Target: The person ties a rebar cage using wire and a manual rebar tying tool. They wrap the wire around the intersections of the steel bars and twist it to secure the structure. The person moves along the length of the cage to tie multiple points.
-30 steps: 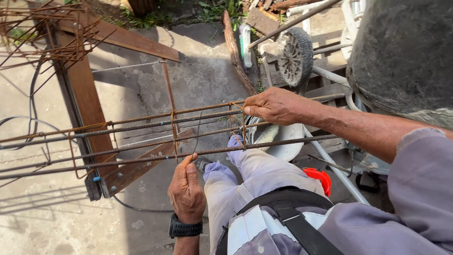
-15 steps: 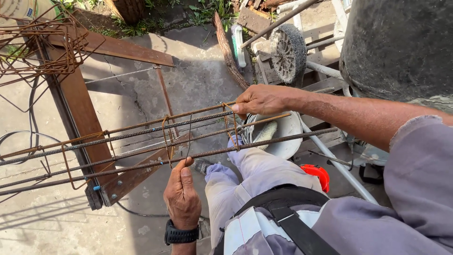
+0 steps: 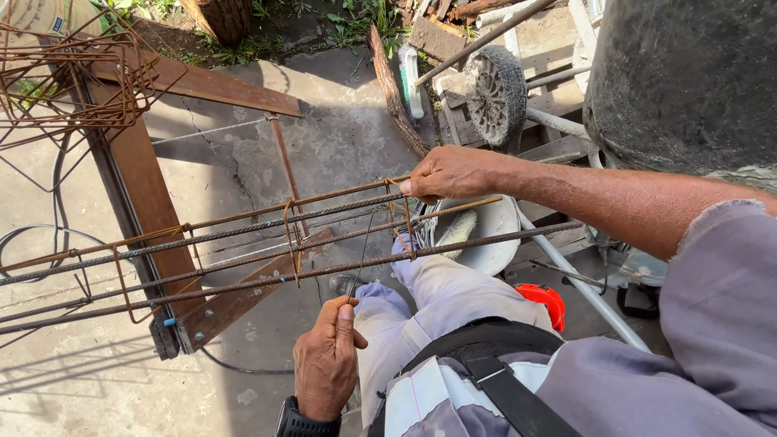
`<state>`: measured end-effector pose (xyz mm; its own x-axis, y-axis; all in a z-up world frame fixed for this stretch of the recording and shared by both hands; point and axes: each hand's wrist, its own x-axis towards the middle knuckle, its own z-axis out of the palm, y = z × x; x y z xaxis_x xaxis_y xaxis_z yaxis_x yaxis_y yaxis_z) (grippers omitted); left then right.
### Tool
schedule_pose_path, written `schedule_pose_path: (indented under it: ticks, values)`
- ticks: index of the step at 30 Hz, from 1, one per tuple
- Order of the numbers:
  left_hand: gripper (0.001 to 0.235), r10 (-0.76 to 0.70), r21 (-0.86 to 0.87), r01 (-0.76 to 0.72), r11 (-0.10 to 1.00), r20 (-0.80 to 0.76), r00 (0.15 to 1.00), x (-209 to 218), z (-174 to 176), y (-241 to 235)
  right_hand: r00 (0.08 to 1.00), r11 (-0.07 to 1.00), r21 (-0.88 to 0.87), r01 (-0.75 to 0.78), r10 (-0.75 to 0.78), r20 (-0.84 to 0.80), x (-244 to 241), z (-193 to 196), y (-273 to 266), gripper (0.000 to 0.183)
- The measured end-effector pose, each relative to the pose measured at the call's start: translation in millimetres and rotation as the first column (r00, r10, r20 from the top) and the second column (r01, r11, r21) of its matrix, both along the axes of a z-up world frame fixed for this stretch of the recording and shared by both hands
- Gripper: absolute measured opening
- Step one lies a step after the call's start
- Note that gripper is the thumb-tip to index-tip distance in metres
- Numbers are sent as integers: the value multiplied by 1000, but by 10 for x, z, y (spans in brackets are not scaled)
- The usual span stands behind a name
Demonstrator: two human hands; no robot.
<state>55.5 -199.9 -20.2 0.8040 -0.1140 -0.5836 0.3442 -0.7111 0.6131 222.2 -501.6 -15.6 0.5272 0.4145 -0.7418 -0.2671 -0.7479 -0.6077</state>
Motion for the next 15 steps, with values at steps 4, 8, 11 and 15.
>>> schedule_pose_path:
  ticks: [4, 8, 11, 15]
  values:
    - [34, -54, 45, 60, 997, -133, 990, 28, 122, -3, 1000, 1000, 8, -3, 3, 23, -13, -102, -14, 51]
    - [32, -54, 85, 70, 994, -182, 982, 57, 161, -41, 1000, 1000, 5, 20, -20, 15, -20, -26, -1, 53]
    - [30, -71, 90, 90, 992, -194, 978, 178, 214, -143, 1000, 1000, 0, 3, -3, 23, 4, -66, -3, 52]
    - [38, -138, 13, 140, 990, -112, 984, 391, 211, -373, 999, 1000, 15, -11, 10, 47, -14, -141, -37, 54]
